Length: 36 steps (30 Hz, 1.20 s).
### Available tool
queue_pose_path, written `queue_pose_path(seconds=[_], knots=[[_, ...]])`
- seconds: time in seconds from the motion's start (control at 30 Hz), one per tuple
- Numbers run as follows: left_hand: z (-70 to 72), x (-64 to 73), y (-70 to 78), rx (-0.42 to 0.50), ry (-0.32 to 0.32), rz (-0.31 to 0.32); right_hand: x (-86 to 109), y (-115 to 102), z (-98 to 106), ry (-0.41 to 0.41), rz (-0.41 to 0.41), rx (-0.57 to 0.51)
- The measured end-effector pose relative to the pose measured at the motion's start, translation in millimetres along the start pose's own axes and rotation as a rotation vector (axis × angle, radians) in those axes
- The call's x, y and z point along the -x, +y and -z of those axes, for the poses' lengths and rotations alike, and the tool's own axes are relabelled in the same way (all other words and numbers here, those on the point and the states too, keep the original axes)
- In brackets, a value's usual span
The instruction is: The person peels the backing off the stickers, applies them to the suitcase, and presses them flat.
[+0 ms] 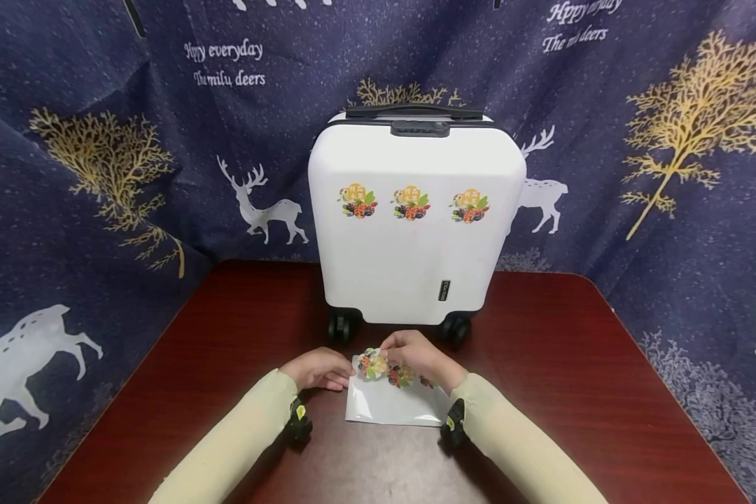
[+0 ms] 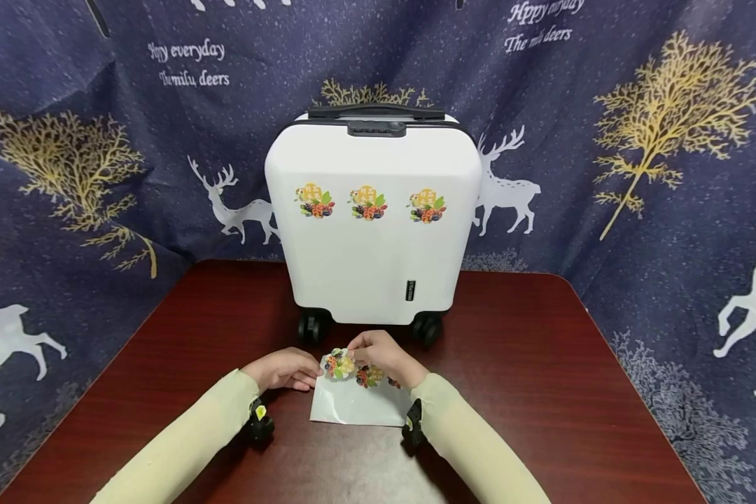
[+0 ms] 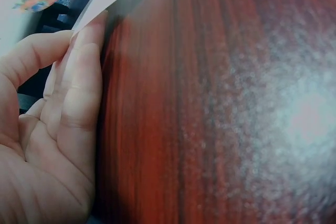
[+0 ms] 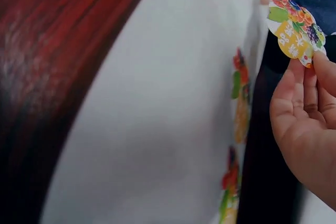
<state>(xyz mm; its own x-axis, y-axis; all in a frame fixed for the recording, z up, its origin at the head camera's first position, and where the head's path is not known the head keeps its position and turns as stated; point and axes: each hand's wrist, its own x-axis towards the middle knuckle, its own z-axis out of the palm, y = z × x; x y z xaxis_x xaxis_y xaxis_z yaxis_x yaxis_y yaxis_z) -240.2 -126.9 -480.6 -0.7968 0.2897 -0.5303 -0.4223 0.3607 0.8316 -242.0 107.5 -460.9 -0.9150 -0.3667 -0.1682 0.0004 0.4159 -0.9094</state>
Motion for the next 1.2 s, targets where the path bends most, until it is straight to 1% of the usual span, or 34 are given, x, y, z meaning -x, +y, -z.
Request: queue_pose_path(seconds=[0.1, 0.17, 0.37, 0.43, 0.6, 0.83, 1.07, 1.2], knots=[[0.6, 0.3, -0.1, 0.006, -0.007, 0.0, 2.4, -7, 0, 0.027, 0.02, -0.018], [1.0, 0.0, -0.3, 0.011, -0.008, 0.003, 3.6, -13, 0, 0.054, 0.027, -0.054], [1.7, -1.5, -1.0, 0.016, 0.0, 0.005, 7.8, -38, 1, 0.205, 0.0, -0.221], [2.2, -1.8, -1.2, 0.017, -0.001, 0.002, 9.0, -47, 3, 0.235, -0.002, -0.268], [3.1, -2.0, -1.9, 0.023, -0.013, -0.007, 13.1, -64, 10, 0.257, 0.006, -0.338], [2.5, -1.3, -0.9, 0.019, -0.007, -0.004, 19.2, -78, 17, 0.277, 0.024, -0.328], [2.2, -1.6, -0.8, 0.006, 0.001, 0.001, 21.1, -87, 20, 0.269, 0.042, -0.354], [2.1, -1.1, -1.4, 0.004, 0.0, -0.002, 22.4, -92, 19, 0.279, 0.053, -0.377]])
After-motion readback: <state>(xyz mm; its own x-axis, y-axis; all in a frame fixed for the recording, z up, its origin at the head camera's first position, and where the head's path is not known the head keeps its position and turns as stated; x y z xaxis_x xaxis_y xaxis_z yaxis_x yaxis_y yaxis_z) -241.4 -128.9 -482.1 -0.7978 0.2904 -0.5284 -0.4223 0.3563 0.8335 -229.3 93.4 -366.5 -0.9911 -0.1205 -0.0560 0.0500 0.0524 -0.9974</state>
